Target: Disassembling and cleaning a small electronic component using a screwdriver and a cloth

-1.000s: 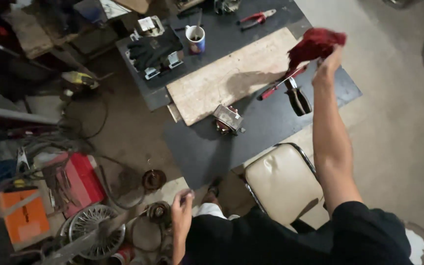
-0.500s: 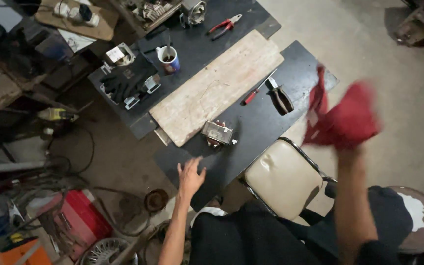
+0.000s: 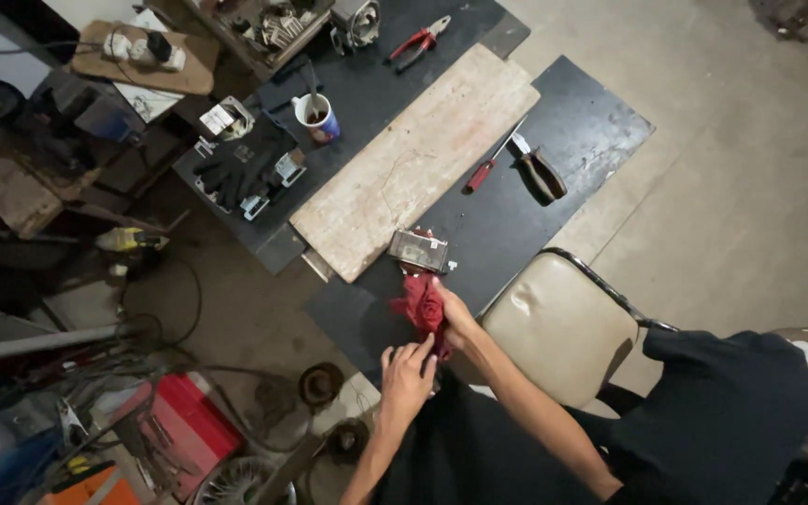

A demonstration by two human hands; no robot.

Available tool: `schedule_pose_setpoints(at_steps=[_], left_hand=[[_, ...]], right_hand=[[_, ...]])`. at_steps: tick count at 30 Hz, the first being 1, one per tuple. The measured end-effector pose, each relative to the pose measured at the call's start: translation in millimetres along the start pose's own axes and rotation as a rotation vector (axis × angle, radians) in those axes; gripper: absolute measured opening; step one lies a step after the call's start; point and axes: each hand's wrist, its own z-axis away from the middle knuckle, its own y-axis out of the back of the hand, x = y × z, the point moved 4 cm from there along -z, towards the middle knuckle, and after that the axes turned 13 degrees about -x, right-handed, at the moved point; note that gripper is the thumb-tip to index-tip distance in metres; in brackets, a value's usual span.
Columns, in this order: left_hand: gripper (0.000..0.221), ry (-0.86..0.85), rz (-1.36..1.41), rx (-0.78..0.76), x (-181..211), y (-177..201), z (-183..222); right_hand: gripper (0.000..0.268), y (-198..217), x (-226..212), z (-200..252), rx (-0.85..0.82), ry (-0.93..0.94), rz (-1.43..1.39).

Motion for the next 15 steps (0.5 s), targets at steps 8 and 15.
schedule_pose_setpoints(at_steps=[8, 15], left_hand=[[0.064, 0.169, -0.150, 0.118, 33, 99, -111], [0.102, 0.417, -0.633, 0.098, 54, 61, -167]], right_hand=[[0.054, 21, 6, -11, -0.022, 0.251, 0.064], [0.048, 71, 44, -53, -0.047, 0.284, 0.412]])
